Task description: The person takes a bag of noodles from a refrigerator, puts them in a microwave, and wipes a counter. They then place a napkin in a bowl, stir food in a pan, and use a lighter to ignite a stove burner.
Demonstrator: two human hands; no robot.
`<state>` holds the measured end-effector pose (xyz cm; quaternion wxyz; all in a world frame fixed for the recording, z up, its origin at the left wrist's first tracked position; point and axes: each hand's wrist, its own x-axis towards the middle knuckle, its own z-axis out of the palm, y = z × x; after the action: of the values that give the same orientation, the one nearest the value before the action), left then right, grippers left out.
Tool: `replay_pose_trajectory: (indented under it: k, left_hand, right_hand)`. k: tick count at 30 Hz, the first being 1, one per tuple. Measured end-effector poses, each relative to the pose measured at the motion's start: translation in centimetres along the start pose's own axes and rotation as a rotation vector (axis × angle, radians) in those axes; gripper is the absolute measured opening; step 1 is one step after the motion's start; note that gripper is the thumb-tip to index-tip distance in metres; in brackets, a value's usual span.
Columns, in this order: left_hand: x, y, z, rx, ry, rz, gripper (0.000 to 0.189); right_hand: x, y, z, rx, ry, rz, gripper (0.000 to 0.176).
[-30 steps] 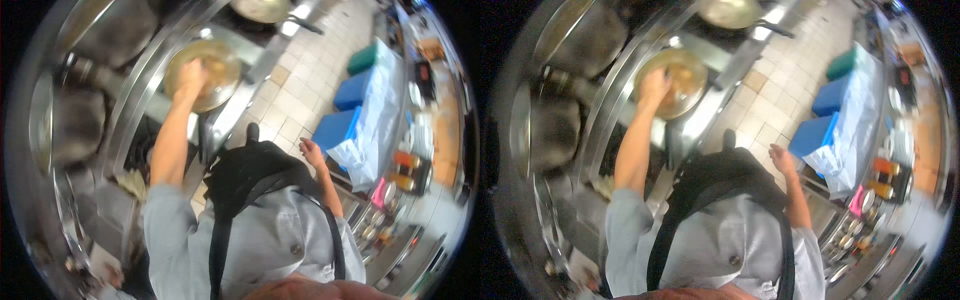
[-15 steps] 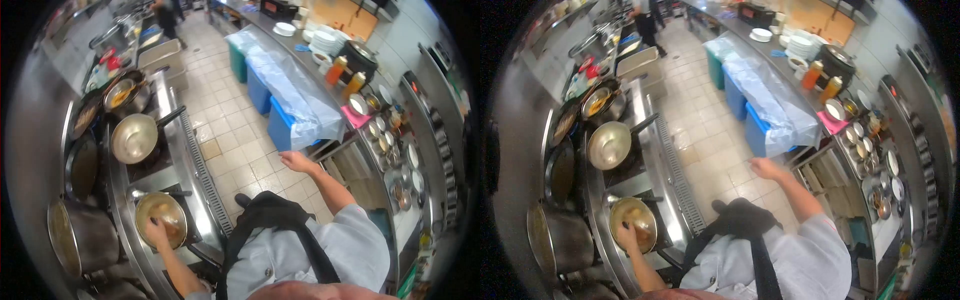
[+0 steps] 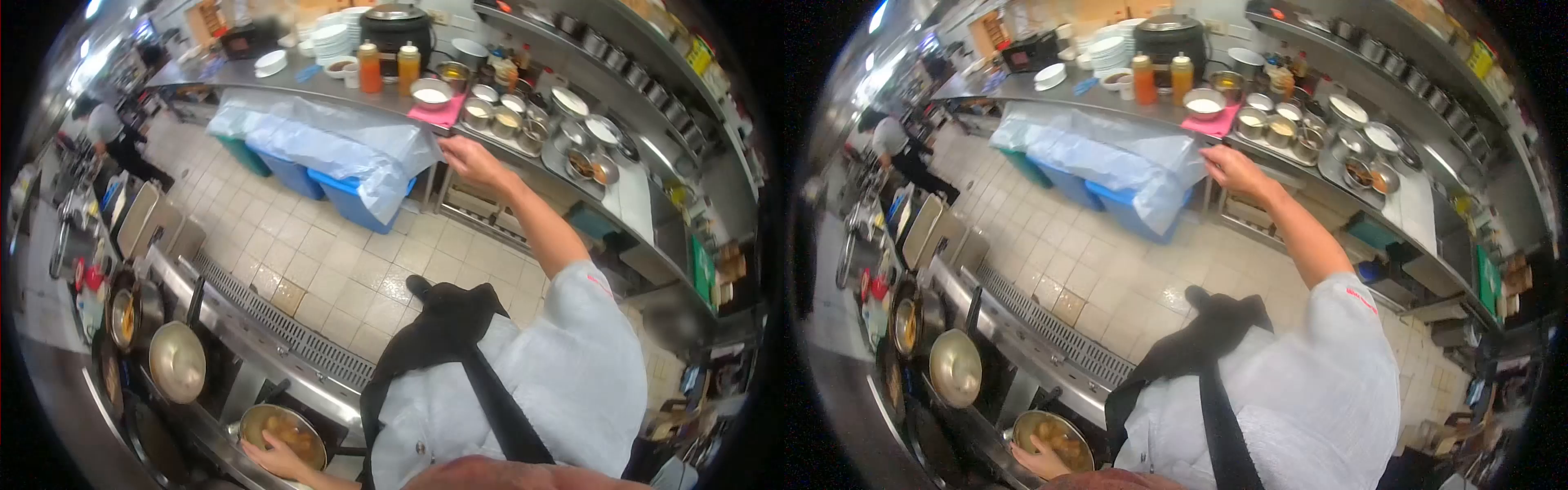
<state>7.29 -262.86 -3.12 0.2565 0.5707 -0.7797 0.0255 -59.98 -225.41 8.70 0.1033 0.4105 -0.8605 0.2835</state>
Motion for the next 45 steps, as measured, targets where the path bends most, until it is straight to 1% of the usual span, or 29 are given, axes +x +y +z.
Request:
replay_pose_trajectory:
  k: [1, 2, 3, 5, 6, 7, 9, 10, 11, 13, 14, 15, 17, 19, 22, 24, 27, 29, 32, 33, 34, 35, 37, 39, 40, 41, 42, 43, 45]
  left_hand:
    - [0.0, 2.0, -0.8, -0.012, 0.056, 0.019, 0.057]
    - [0.4, 5.7, -2.4, -0.049, 0.027, 0.024, 0.05]
    - [0.7, 6.8, -1.6, -0.052, 0.023, 0.04, 0.05]
    - [1.2, 9.2, 0.7, -0.132, 0.045, 0.157, 0.05]
    - [1.4, 11.5, 1.2, -0.182, 0.034, 0.16, 0.046]
    - [1.6, 13.6, 1.8, -0.229, 0.005, 0.19, 0.044]
    - [1.6, 16.7, 4.1, -0.266, -0.083, 0.25, 0.04]
    - [1.4, 18.7, 5.3, -0.341, -0.133, 0.249, 0.037]
    - [1.0, 19.6, 6.8, -0.317, -0.153, 0.275, 0.034]
    - [-0.4, 21.2, 11.1, -0.37, -0.258, 0.141, 0.03]
    - [-1.7, 22.7, 11.9, -0.375, -0.321, 0.131, 0.027]
    - [-3.5, 24.4, 12.5, -0.381, -0.384, 0.118, 0.024]
    - [-7.4, 24.8, 15.6, -0.472, -0.66, -0.04, 0.02]
    - [-11.8, 25.2, 16.7, -0.351, -0.892, -0.166, 0.022]
    - [-17.1, 19.8, 20.3, -0.309, -1.12, -0.142, 0.022]
    - [-19.0, 15.6, 22.1, -0.301, -1.187, -0.136, 0.022]
    - [-17.2, 12.4, 23.6, -0.325, -1.194, -0.16, 0.023]
    - [-14.8, 11.6, 25.2, -0.366, -1.178, -0.174, 0.023]
    - [-10.2, 11.8, 27.0, -0.4, -1.151, -0.163, 0.024]
    - [-8.2, 13.5, 27.3, -0.419, -1.086, -0.176, 0.024]
    - [-6.2, 17.2, 26.3, -0.44, -1.02, -0.192, 0.024]
    - [-5.0, 20.3, 25.6, -0.437, -1.024, -0.19, 0.024]
    - [-4.1, 24.4, 24.7, -0.585, -0.925, -0.273, 0.031]
    - [-4.7, 24.8, 26.5, -0.547, -0.951, -0.249, 0.033]
    - [-5.0, 25.2, 27.5, -0.509, -0.98, -0.219, 0.036]
    - [-5.6, 26.2, 27.8, -0.511, -0.976, -0.219, 0.036]
    - [-6.5, 27.1, 28.0, -0.519, -1.053, -0.311, 0.035]
    - [-7.4, 28.1, 28.0, -0.525, -1.127, -0.405, 0.035]
    - [-9.5, 31.0, 27.6, -0.499, -1.055, -0.367, 0.031]
  right_hand:
    - [0.4, 0.7, -1.0, -0.024, 0.055, -0.039, 0.032]
    - [0.7, 1.6, -2.0, -0.048, 0.108, -0.081, 0.032]
    - [1.2, 2.6, -3.0, -0.051, 0.112, -0.066, 0.032]
    - [2.2, 4.7, -5.1, -0.148, 0.2, -0.122, 0.034]
    - [2.6, 5.8, -6.2, -0.177, 0.2, -0.065, 0.036]
    - [3.4, 7.3, -7.4, -0.175, 0.209, -0.057, 0.036]
    - [5.1, 10.7, -9.7, -0.195, 0.33, -0.133, 0.037]
    - [5.9, 12.7, -10.9, -0.163, 0.299, -0.065, 0.04]
    - [6.5, 14.5, -11.8, -0.16, 0.306, -0.063, 0.04]
    - [8.0, 18.2, -13.8, -0.162, 0.441, -0.088, 0.039]
    - [8.3, 19.6, -14.9, -0.118, 0.415, -0.023, 0.041]
    - [8.6, 21.6, -15.8, -0.117, 0.417, -0.018, 0.041]
    - [9.4, 25.6, -17.1, -0.048, 0.416, 0.053, 0.042]
    - [10.1, 28.0, -18.5, 0.015, 0.413, 0.116, 0.043]
    - [11.1, 31.2, -19.8, -0.037, 0.439, 0.181, 0.045]
    - [11.7, 31.3, -20.5, -0.069, 0.439, 0.216, 0.045]
    - [12.9, 31.1, -20.9, -0.064, 0.456, 0.218, 0.046]
    - [13.9, 30.5, -22.1, -0.298, 0.396, 0.108, 0.045]
    - [15.7, 30.3, -24.2, -0.418, 0.373, 0.049, 0.047]
    - [16.1, 30.6, -24.9, -0.423, 0.37, 0.059, 0.047]
    - [16.8, 31.2, -25.5, -0.451, 0.38, 0.043, 0.046]
    - [17.4, 31.6, -26.0, -0.475, 0.391, 0.024, 0.046]
    - [18.4, 32.1, -26.5, -0.532, 0.406, 0.011, 0.046]
    - [19.6, 33.0, -27.1, -0.454, 0.357, 0.106, 0.046]
    - [20.1, 33.9, -27.3, -0.453, 0.358, 0.102, 0.046]
    - [20.7, 34.8, -27.5, -0.53, 0.376, 0.04, 0.047]
    - [21.0, 35.8, -27.7, -0.606, 0.394, -0.02, 0.048]
    - [21.3, 36.9, -27.9, -0.602, 0.397, -0.021, 0.048]
    - [22.8, 38.7, -28.3, -0.588, 0.362, -0.002, 0.052]
